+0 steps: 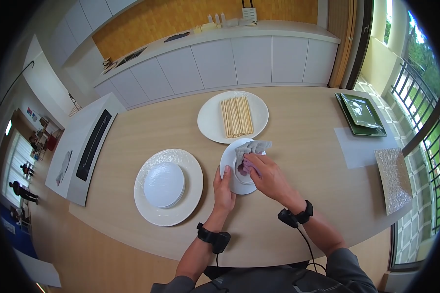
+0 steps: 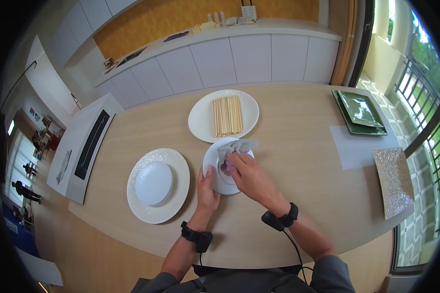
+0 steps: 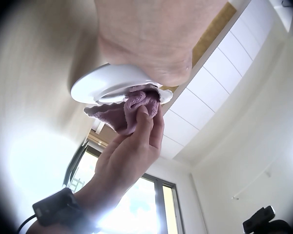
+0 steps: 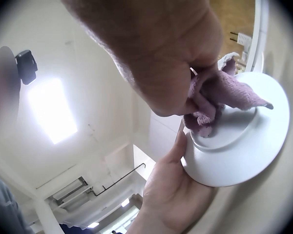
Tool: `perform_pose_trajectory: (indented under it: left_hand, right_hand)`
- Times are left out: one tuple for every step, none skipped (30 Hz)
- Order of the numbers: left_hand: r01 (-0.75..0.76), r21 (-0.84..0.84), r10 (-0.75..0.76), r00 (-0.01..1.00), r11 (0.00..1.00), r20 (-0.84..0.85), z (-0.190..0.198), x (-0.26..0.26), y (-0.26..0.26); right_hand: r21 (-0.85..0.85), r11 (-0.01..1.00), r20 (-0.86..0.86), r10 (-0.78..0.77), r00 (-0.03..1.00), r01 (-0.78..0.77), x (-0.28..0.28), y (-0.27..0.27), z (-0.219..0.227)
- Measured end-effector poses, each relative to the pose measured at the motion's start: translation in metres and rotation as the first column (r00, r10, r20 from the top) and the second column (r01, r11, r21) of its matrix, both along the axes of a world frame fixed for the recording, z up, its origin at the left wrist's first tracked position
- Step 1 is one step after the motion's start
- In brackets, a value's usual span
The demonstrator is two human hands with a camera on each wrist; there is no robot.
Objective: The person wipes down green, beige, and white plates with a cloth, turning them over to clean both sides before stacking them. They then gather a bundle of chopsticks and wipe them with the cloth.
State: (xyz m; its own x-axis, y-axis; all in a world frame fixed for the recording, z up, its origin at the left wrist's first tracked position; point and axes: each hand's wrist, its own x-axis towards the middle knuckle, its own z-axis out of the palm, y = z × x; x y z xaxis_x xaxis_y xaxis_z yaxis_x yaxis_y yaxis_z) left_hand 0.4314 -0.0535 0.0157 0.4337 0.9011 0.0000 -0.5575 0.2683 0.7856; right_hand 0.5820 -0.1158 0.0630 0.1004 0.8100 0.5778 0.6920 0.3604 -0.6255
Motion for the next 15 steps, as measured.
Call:
perform_pose_trajectory:
  left_hand:
    - [-0.001,-0.001,0.001,1.0,1.0,-0.004,0.0,0.0,0.0]
    - [0.0,-0.001,0.0,1.0,1.0,-0.004,0.0,0.0,0.0]
    - [-0.012,-0.008,0.012,1.0,1.0,-0.002,-0.001,0.0,0.001]
    - [-0.024,-0.014,0.024,1.0,1.0,0.001,-0.002,0.001,0.001]
    - [-0.022,-0.014,0.022,1.0,1.0,0.001,-0.002,0.001,0.001]
    - [-0.032,-0.01,0.032,0.999,0.999,0.0,-0.003,0.0,0.001]
    - [-0.042,-0.007,0.042,0.999,0.999,-0.001,-0.003,0.0,0.001]
    - [-0.041,-0.007,0.041,0.999,0.999,-0.001,-0.004,-0.001,0.003]
    - [-0.045,-0.009,0.045,0.999,0.999,-0.003,-0.006,-0.002,0.005]
    - [-0.049,-0.012,0.049,0.999,0.999,-0.005,-0.006,-0.002,0.006]
    - [-0.049,-0.012,0.049,0.999,0.999,-0.007,-0.005,-0.003,0.006]
    - [-0.054,-0.015,0.054,0.999,0.998,-0.004,-0.004,-0.003,0.006]
    - [-0.059,-0.017,0.059,0.998,0.998,0.0,-0.003,-0.003,0.006]
    - [-0.059,-0.017,0.059,0.998,0.998,0.0,-0.002,-0.003,0.006]
    - [-0.059,-0.016,0.059,0.998,0.998,0.002,-0.002,-0.003,0.006]
  right_hand:
    - [0.01,1.0,0.014,-0.024,1.0,0.023,0.002,0.001,-0.001]
    - [0.01,1.0,0.014,-0.024,1.0,0.024,0.003,-0.001,0.0]
    - [-0.082,0.995,0.019,-0.061,0.998,0.063,0.004,-0.004,0.002]
    - [-0.172,0.98,0.028,-0.098,0.995,0.102,0.005,-0.005,0.004]
    - [-0.172,0.98,0.028,-0.1,0.995,0.103,0.007,-0.005,0.003]
    - [-0.186,0.979,0.051,-0.075,0.996,0.084,0.008,-0.005,0.001]
    - [-0.2,0.978,0.074,-0.05,0.996,0.064,0.009,-0.005,-0.001]
    - [-0.199,0.978,0.073,-0.051,0.996,0.065,0.008,-0.007,0.0]
    - [-0.205,0.979,0.054,-0.001,0.999,0.012,0.005,-0.009,0.002]
    - [-0.209,0.977,0.035,0.048,0.998,-0.04,0.004,-0.01,0.003]
    - [-0.21,0.977,0.033,0.048,0.998,-0.04,0.003,-0.01,0.003]
    - [-0.174,0.983,0.014,0.068,0.998,-0.064,0.001,-0.009,0.002]
    - [-0.138,0.987,-0.003,0.088,0.996,-0.088,0.001,-0.009,0.001]
    - [-0.138,0.987,-0.003,0.089,0.996,-0.088,0.001,-0.008,0.0]
    - [-0.097,0.992,-0.005,0.077,0.997,-0.077,0.001,-0.006,-0.001]
